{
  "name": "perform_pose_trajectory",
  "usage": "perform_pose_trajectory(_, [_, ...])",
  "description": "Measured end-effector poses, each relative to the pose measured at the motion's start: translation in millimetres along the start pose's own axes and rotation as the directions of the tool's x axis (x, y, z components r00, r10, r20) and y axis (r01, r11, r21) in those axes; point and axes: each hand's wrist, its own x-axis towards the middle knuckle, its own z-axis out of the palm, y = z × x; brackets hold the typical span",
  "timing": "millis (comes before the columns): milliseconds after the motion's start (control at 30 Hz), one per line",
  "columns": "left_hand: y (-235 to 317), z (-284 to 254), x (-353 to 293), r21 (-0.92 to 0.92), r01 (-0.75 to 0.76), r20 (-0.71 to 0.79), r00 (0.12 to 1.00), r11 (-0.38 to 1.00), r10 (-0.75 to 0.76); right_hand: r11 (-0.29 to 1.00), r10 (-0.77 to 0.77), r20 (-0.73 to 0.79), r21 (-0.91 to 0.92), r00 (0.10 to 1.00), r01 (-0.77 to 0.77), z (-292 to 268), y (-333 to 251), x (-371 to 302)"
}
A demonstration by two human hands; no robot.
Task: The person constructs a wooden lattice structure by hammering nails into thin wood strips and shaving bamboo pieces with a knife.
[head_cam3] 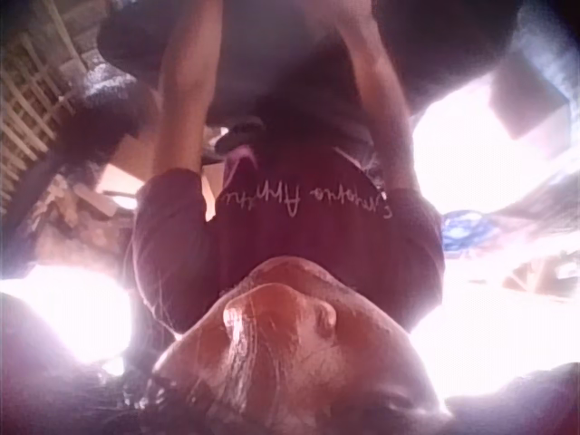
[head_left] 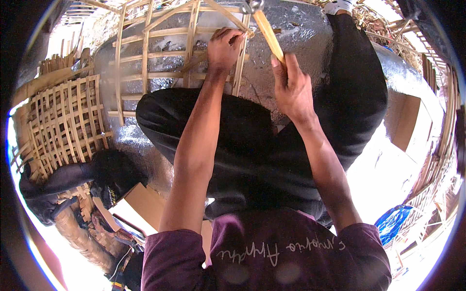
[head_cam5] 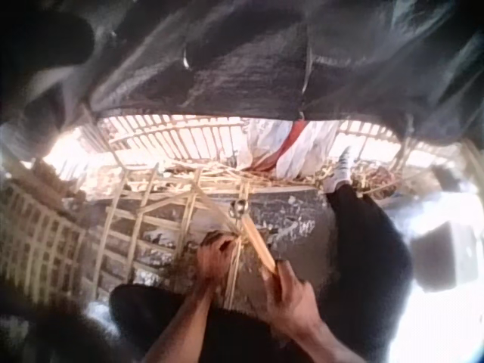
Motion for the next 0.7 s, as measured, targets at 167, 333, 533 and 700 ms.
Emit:
perform_pose_trajectory(167, [2,0,-3,0.055,0.033,0.005,0.999,0.998,-0.034,1.0,0.02,0.073,0.01,0.997,-0.021,16,25,-10])
perform_pose_trajectory(333, [5,5,-8,0.201,0.025,-0.039,0.999,0.979,-0.018,0.972,0.215,0.107,0.069,0.971,-0.223,17,31,-18])
perform_pose_trajectory(533, [6,0,3,0.186,-0.024,0.063,0.998,0.982,0.013,0.964,0.235,0.108,0.105,0.966,-0.246,13,27,-16])
perform_pose_trajectory(700, [1,-1,5,0.163,-0.02,0.093,0.996,0.986,0.005,0.947,0.27,0.114,0.15,0.956,-0.285,12,24,-18])
